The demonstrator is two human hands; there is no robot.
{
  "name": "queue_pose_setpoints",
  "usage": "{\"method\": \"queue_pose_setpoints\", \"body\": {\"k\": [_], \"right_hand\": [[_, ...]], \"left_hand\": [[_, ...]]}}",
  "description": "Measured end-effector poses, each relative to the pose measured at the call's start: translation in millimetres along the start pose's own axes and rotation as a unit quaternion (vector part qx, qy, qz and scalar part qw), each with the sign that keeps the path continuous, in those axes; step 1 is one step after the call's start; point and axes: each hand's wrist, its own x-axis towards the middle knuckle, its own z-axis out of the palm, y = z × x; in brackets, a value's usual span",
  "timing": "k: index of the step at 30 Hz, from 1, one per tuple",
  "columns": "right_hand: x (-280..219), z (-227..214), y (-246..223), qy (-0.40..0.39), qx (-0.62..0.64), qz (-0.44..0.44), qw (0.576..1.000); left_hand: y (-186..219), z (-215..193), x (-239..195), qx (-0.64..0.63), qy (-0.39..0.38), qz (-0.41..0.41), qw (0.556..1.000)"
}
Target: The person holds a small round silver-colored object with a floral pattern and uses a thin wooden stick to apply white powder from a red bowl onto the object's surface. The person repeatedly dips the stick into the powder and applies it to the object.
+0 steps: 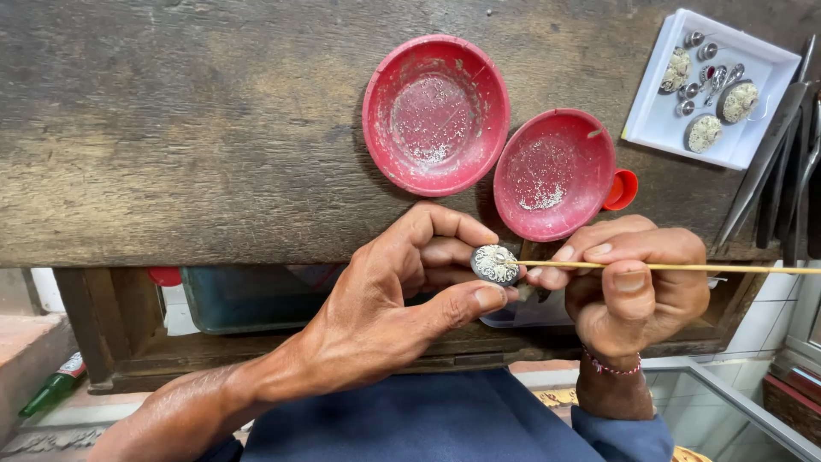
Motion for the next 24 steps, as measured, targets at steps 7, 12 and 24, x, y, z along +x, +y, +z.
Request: {"method": "queue_pose_setpoints", "body": {"k": [7, 12, 24], "right_hand": [[-2, -1, 0, 0.006, 0.001, 0.006, 1.000], [-1, 0, -1, 0.008, 0.015, 0.004, 1.000], [-3, -1, 3, 0.017, 0.043, -0.009, 0.999]], "left_hand": [[-1, 0, 0, 0.000, -0.001, 0.001, 1.000], [-6, 1, -1, 0.011, 0.015, 0.016, 1.000], [-11, 5, 0, 0.075, 0.068, -0.009, 0.995]]}}
